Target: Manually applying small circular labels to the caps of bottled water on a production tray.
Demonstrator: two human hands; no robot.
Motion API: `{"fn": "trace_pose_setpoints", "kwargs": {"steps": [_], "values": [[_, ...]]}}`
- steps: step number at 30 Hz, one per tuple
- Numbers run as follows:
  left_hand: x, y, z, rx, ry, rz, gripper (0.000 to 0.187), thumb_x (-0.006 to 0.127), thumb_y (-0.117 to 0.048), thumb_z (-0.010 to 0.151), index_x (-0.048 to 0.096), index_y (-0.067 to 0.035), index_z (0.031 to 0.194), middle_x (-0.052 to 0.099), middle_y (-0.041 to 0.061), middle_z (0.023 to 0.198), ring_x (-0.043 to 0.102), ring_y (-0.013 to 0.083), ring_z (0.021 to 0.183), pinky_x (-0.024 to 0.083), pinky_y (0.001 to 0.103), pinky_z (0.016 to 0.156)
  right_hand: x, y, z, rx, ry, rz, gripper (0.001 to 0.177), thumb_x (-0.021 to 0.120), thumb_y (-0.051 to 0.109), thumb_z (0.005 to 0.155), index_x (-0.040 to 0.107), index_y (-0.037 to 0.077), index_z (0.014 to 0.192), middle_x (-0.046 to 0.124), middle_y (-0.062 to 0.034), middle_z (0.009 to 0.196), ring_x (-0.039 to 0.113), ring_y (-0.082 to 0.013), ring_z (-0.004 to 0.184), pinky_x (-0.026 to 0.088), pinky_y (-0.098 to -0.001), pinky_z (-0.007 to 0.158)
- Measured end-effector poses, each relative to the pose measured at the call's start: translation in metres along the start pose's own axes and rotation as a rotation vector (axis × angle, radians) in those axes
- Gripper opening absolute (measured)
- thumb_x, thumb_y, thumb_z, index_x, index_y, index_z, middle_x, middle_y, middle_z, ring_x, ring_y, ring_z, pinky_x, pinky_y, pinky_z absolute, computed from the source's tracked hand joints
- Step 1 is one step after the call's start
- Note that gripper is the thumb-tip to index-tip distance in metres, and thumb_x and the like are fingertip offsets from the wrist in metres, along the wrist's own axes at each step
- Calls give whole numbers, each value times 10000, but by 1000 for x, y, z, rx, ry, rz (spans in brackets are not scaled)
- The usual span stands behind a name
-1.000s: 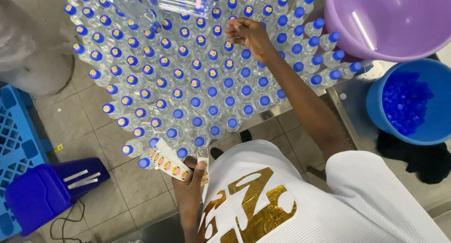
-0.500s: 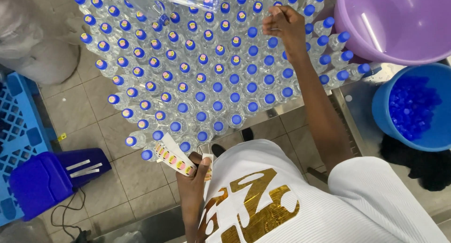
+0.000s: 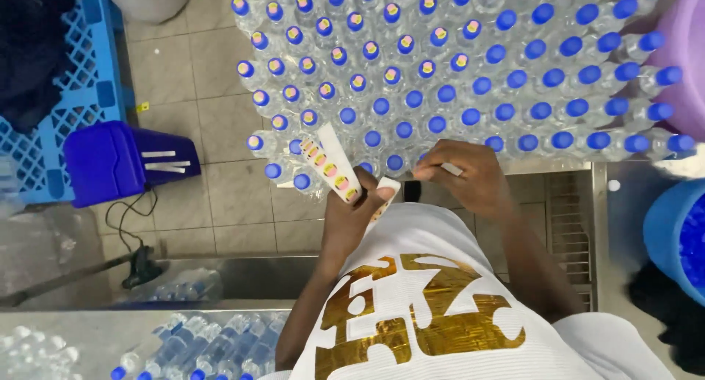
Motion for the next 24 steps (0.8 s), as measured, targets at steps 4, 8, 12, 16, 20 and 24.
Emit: {"fn": "trace_pose_setpoints", "kwargs": {"steps": [4,8,12,16,20,24], "values": [[4,-12,-1,47,-18,-83,366,973,-179,839,620,-96,791,533,5,692,458,93,674,447,272,668,19,41,1,-120,29,-84,117,827,102,967,864,67,1072,814,-129,1041,791,-210,803,642,-354,739],[3,-2,0,65,7,-104,307,965,-165,844,673,-86,792,587,11,716,491,89,671,472,265,676,32,47,-2,-102,27,-37,287,908,129,875,834,17,1128,793,-157,1083,804,-245,858,663,-384,801],[1,7,-1,142,55,-52,224,932,-233,893,777,-73,913,653,63,828,496,118,731,481,295,738,34,35,-6,14,-16,59,187,904,41,877,839,10,1050,822,-130,938,785,-199,798,635,-348,755],[4,-7,-3,183,73,-25,443,874,-383,930,781,-71,1230,607,52,956,487,96,811,461,273,781,31,21,-11,124,-71,139,197,896,25,900,814,-28,1072,799,-123,906,738,-151,817,610,-317,761],[8,-11,-8,160,61,67,285,813,-253,1015,821,-119,1266,554,38,984,410,61,697,466,254,691,27,21,-10,102,-95,91,128,866,0,937,828,-14,1059,795,-128,901,730,-165,803,596,-321,759],[9,-10,-7,179,-26,90,183,832,-195,1011,854,-146,1186,548,29,969,418,49,656,455,230,646,29,31,-9,11,-91,-25,116,855,0,951,840,12,1065,805,-116,934,770,-200,815,609,-332,745]]}}
Point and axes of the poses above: each hand's wrist, its own z-axis towards the middle knuckle, its own x-axis out of the palm, y = z × x, the point moved 5 cm from there along z, towards the middle knuckle
